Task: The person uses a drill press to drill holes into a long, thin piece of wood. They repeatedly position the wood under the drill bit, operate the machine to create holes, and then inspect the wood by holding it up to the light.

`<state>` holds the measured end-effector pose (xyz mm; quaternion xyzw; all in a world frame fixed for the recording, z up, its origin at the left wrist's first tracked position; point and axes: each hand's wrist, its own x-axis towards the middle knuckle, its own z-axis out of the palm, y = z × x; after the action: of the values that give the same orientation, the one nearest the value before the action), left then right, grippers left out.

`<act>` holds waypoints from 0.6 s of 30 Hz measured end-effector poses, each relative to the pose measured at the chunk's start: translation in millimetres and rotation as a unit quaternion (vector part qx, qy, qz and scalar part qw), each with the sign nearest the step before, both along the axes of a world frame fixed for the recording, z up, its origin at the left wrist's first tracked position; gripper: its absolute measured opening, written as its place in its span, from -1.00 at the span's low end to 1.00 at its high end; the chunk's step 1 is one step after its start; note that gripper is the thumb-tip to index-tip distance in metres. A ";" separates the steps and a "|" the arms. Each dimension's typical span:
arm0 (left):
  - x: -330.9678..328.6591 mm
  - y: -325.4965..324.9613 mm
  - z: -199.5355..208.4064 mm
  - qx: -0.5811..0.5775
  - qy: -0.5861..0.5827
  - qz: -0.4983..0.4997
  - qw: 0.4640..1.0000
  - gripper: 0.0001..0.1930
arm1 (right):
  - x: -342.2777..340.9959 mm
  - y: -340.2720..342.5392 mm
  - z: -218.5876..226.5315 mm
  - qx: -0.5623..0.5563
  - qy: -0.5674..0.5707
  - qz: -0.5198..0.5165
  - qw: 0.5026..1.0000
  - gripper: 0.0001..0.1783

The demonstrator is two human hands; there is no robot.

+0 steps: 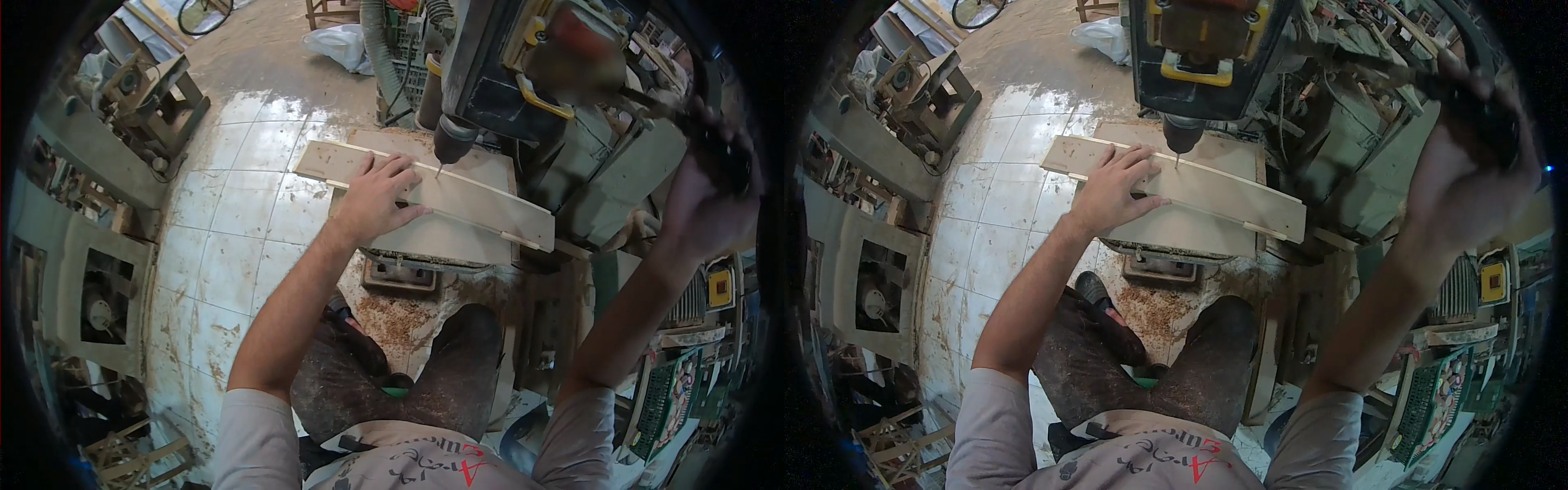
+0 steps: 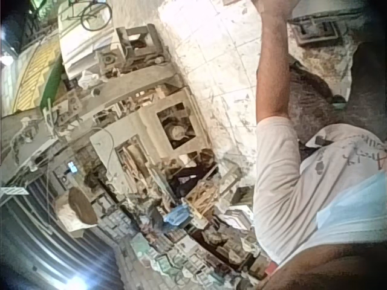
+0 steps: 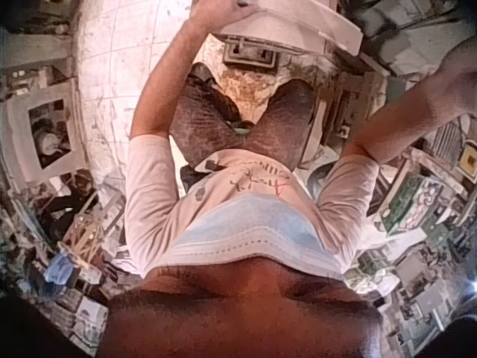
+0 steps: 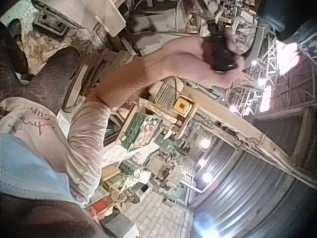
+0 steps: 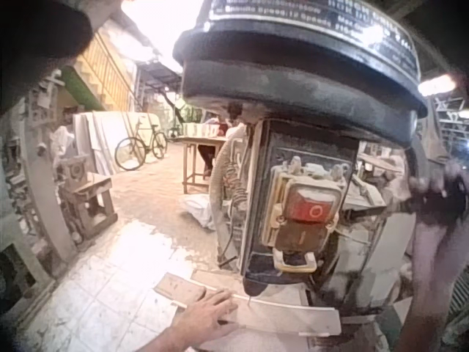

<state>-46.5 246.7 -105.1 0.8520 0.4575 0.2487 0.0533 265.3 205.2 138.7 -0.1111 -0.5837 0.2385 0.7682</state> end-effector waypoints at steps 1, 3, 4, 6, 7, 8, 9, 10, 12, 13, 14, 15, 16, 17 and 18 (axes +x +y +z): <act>1.3 0.2 1.6 0.002 0.000 -0.002 1.000 -0.49 | 2.1 -8.5 -7.8 -0.005 0.009 0.014 1.000 -0.71; 0.1 0.2 2.1 0.003 -0.001 -0.001 1.000 -0.49 | 3.8 -22.7 -27.3 -0.021 0.036 0.070 0.997 -0.76; 2.4 1.5 2.2 0.003 -0.003 -0.006 1.000 -0.49 | 5.4 -29.6 -42.1 -0.006 0.022 0.039 0.999 -0.77; 4.5 2.3 1.8 0.005 0.000 -0.008 1.000 -0.49 | -21.5 -43.7 -58.4 -0.033 0.137 -0.038 0.989 -0.75; 4.7 2.1 2.3 0.008 0.001 -0.008 1.000 -0.49 | -20.6 -46.4 -67.9 -0.024 0.147 -0.008 0.989 -0.75; 2.1 0.3 2.6 0.012 0.003 -0.001 1.000 -0.49 | -20.7 -45.4 -79.8 -0.014 0.158 0.029 0.987 -0.75; -0.4 -1.5 2.0 0.011 0.005 0.004 1.000 -0.49 | -20.8 -44.4 -92.9 -0.005 0.169 0.067 0.983 -0.74; -0.5 -1.8 2.1 0.011 0.005 0.004 1.000 -0.49 | -20.1 -45.3 -107.0 0.002 0.159 0.067 0.985 -0.74; 3.1 -0.5 3.5 0.012 0.001 -0.001 1.000 -0.49 | -19.5 -47.9 -131.1 0.022 0.137 0.066 0.988 -0.73; 3.6 -1.4 3.4 0.011 -0.002 0.000 1.000 -0.49 | -27.8 -49.1 -136.4 0.035 0.115 0.086 0.989 -0.72; 3.6 -1.8 3.7 0.011 -0.004 0.000 1.000 -0.49 | -29.3 -50.9 -140.4 0.014 0.138 0.059 0.989 -0.71; 2.9 -0.8 4.6 0.011 -0.004 -0.003 1.000 -0.49 | -30.1 -52.9 -143.8 -0.008 0.162 0.033 0.986 -0.70; 2.9 0.4 6.8 0.013 -0.007 -0.007 1.000 -0.48 | -30.3 -55.0 -143.7 -0.028 0.183 0.005 0.983 -0.69; 3.0 0.9 8.4 0.015 -0.009 -0.011 1.000 -0.48 | -28.5 -54.8 -141.7 -0.019 0.149 0.008 0.989 -0.70; 3.9 -0.4 6.2 0.015 -0.009 -0.009 1.000 -0.47 | -24.3 -53.0 -139.2 -0.011 0.115 0.010 0.993 -0.70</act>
<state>-42.5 246.4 -98.8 0.8543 0.4460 0.2628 0.0467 240.9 152.2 -0.5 -0.0856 -0.4895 0.2637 0.8267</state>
